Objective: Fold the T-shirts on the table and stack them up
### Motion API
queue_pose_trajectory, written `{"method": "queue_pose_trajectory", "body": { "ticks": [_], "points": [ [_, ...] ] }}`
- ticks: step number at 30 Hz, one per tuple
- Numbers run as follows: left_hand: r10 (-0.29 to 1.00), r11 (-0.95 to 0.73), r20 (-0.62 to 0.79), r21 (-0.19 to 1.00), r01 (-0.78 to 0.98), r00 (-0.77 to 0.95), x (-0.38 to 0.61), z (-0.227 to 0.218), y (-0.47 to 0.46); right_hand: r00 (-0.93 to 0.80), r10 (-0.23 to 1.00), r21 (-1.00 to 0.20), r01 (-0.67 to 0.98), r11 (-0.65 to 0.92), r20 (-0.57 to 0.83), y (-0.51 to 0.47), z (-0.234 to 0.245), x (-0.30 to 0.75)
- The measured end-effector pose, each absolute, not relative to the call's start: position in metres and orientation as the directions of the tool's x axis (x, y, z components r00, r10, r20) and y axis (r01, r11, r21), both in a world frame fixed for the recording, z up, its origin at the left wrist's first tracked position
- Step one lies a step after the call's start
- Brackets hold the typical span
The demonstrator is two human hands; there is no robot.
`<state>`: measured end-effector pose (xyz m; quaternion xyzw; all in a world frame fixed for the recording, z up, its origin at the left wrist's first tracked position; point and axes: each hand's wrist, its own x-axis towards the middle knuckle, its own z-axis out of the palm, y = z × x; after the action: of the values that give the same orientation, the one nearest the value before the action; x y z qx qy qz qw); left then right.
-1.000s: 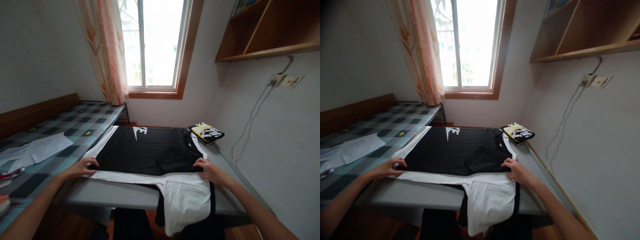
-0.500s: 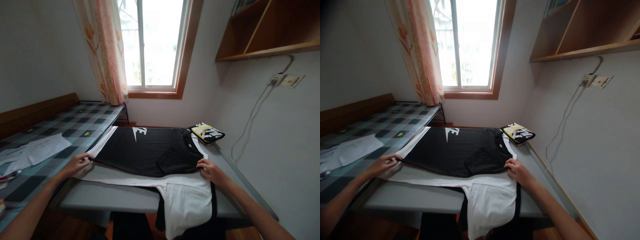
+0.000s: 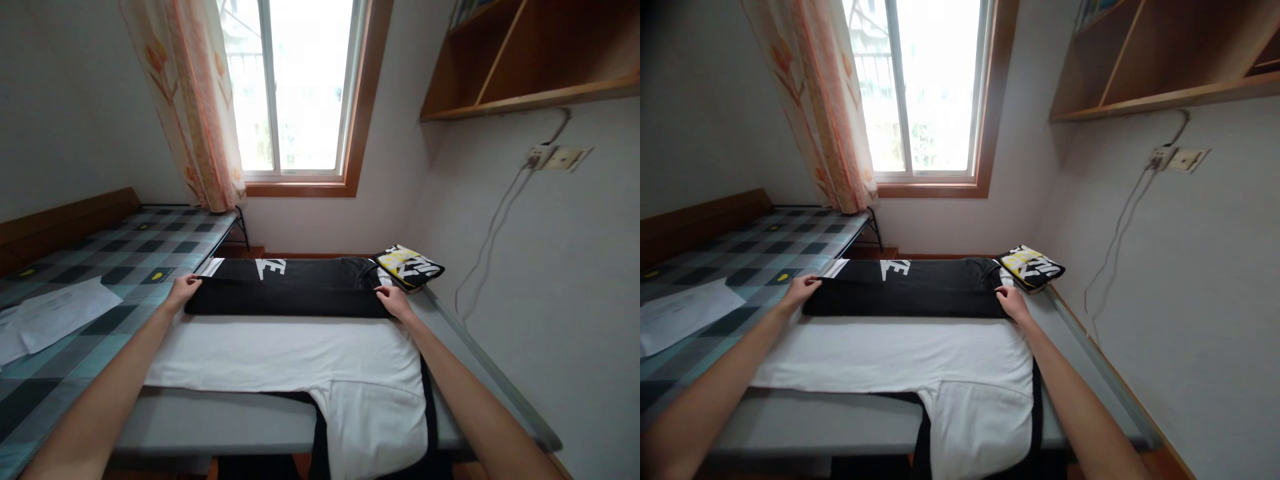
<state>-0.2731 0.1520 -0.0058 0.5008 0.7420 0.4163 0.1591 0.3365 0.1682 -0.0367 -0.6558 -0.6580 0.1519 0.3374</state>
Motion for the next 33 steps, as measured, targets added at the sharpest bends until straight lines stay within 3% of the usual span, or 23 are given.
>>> {"method": "queue_pose_trajectory", "body": {
  "ticks": [3, 11, 21, 25, 29, 33],
  "points": [
    [0.886, 0.241, 0.169, 0.627, 0.741, -0.431, -0.271, -0.019, 0.168, 0.128, 0.953, -0.554, 0.831, 0.048, 0.275, 0.169, -0.050, 0.335],
    [0.899, 0.282, 0.217, 0.377, 0.882, -0.380, -0.277, -0.044, 0.172, 0.128, 0.893, -0.354, 0.934, 0.037, 0.431, 0.158, -0.059, 0.330],
    [0.889, 0.348, 0.185, 0.323, 0.880, -0.420, -0.271, -0.042, 0.169, 0.146, 0.902, -0.132, 0.986, -0.100, 0.407, 0.143, -0.048, 0.320],
    [0.885, 0.334, 0.220, 0.313, 0.889, -0.410, -0.262, -0.038, 0.162, 0.122, 0.871, -0.067, 0.992, -0.103, 0.476, 0.137, -0.044, 0.318],
    [0.861, 0.232, 0.427, 0.152, 0.961, -0.275, -0.236, -0.033, 0.145, -0.053, 0.818, -0.052, 0.994, 0.101, 0.572, 0.125, -0.039, 0.298],
    [0.928, -0.100, 0.369, 0.121, 0.987, 0.049, -0.208, -0.036, 0.131, -0.347, 0.816, -0.051, 0.908, 0.416, 0.462, 0.114, -0.040, 0.271]
  ]
}}
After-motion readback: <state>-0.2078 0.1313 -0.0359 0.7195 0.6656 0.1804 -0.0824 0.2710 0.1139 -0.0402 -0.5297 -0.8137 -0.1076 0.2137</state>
